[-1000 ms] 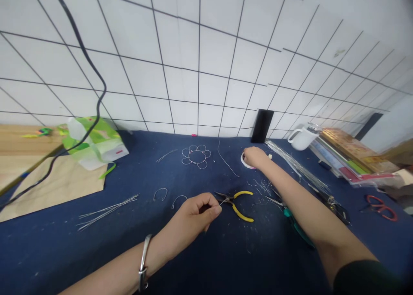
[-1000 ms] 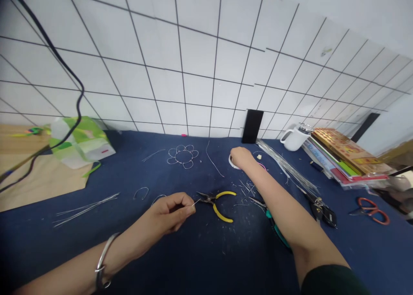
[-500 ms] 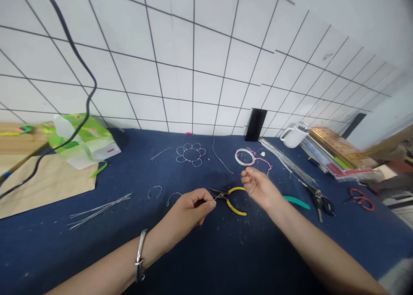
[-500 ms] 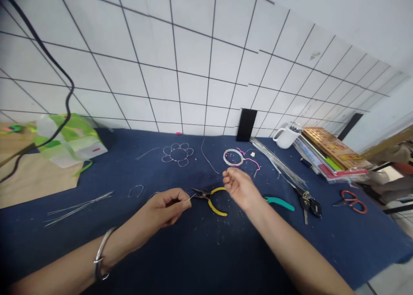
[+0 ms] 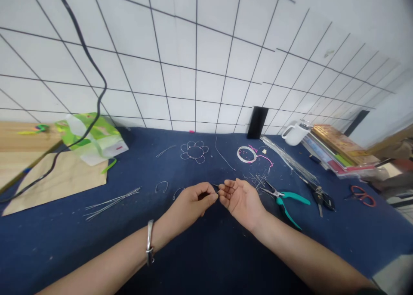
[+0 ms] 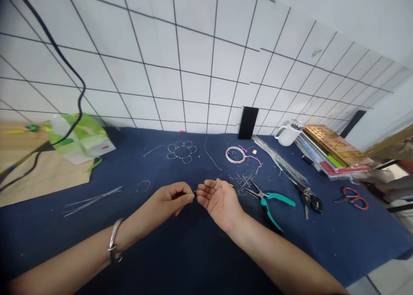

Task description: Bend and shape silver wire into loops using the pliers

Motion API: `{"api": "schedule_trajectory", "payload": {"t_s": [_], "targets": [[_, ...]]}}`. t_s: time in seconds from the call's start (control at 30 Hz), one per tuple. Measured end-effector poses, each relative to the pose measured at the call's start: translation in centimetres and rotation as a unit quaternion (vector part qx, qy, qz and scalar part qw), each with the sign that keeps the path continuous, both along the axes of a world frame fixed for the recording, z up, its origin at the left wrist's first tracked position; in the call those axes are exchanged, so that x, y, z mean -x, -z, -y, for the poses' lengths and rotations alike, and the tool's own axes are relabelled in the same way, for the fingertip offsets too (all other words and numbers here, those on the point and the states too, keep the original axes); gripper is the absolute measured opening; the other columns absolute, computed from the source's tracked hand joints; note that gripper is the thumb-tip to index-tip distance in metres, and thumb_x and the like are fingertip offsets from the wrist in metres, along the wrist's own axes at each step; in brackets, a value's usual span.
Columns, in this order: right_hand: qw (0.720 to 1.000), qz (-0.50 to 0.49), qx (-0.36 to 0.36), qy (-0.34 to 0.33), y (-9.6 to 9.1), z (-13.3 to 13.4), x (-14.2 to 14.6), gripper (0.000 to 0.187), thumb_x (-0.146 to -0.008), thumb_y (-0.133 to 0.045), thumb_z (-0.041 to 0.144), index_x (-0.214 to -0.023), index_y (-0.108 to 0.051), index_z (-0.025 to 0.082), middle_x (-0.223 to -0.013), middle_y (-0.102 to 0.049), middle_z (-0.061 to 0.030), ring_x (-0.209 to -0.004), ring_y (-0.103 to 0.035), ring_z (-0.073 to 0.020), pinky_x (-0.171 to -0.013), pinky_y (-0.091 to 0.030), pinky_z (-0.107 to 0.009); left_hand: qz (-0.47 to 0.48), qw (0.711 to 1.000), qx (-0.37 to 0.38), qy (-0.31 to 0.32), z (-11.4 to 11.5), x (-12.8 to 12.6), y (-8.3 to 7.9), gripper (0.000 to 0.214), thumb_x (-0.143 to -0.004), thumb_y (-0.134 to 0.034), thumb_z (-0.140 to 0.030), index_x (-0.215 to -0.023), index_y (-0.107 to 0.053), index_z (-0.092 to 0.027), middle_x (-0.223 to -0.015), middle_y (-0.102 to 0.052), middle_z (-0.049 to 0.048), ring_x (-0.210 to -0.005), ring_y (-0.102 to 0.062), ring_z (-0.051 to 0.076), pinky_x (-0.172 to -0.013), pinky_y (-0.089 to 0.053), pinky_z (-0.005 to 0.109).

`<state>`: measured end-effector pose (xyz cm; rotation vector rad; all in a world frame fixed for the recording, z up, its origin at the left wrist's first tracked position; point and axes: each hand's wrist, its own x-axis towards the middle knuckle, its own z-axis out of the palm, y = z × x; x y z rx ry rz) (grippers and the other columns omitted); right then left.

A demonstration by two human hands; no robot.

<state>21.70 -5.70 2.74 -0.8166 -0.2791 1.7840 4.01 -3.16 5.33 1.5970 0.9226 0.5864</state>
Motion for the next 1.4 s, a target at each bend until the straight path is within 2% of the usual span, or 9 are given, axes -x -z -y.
{"api": "schedule_trajectory", "payload": {"t_s": [0.13, 0.3, 0.6, 1.4], "targets": [[0.999, 0.007, -0.05, -0.003, 0.1, -0.7, 0.6, 0.023, -0.085, -0.043, 0.031, -0.096, -0.055, 0.015, -0.103, -0.062, -0.0088, -0.096, -0.059, -0.0174, -0.091, -0.041, -0.034, -0.038, 0.998, -0.047, 0.009, -0.4, -0.1, 0.6, 0.019, -0.081, -0.045, -0.03, -0.068, -0.052, -0.017, -0.059, -0.047, -0.0039, -0.052, -0.041, 0.009, -0.049, -0.032, 0.02], [0.997, -0.019, -0.071, -0.027, 0.7, -1.2, 0.8, 0.027, -0.087, -0.04, 0.033, -0.105, -0.051, 0.016, -0.113, -0.059, -0.009, -0.107, -0.055, -0.0188, -0.1, -0.034, -0.037, -0.093, 0.989, -0.11, 0.023, -0.6, -0.8, 1.6, 0.018, -0.081, -0.044, -0.025, -0.068, -0.055, -0.017, -0.062, -0.051, -0.0033, -0.055, -0.042, 0.009, -0.052, -0.032, 0.022], [0.996, -0.051, -0.066, -0.036, 1.2, -0.9, 0.8, 0.028, -0.087, -0.04, 0.032, -0.106, -0.05, 0.015, -0.116, -0.057, -0.0097, -0.11, -0.053, -0.0183, -0.103, -0.029, -0.035, -0.137, 0.98, -0.143, 0.024, -0.1, -1.8, 2.4, 0.021, -0.083, -0.044, -0.023, -0.064, -0.05, -0.017, -0.06, -0.051, -0.0039, -0.054, -0.043, 0.008, -0.051, -0.031, 0.021], [0.993, -0.073, -0.085, -0.027, 1.6, -0.5, 0.7, 0.033, -0.09, -0.035, 0.035, -0.107, -0.051, 0.011, -0.115, -0.058, -0.0117, -0.113, -0.05, -0.0222, -0.106, -0.024, -0.038, -0.142, 0.976, -0.161, 0.028, 0.1, -1.9, 2.8, 0.019, -0.084, -0.043, -0.02, -0.066, -0.049, -0.017, -0.063, -0.053, -0.0043, -0.055, -0.044, 0.008, -0.052, -0.033, 0.021]]}}
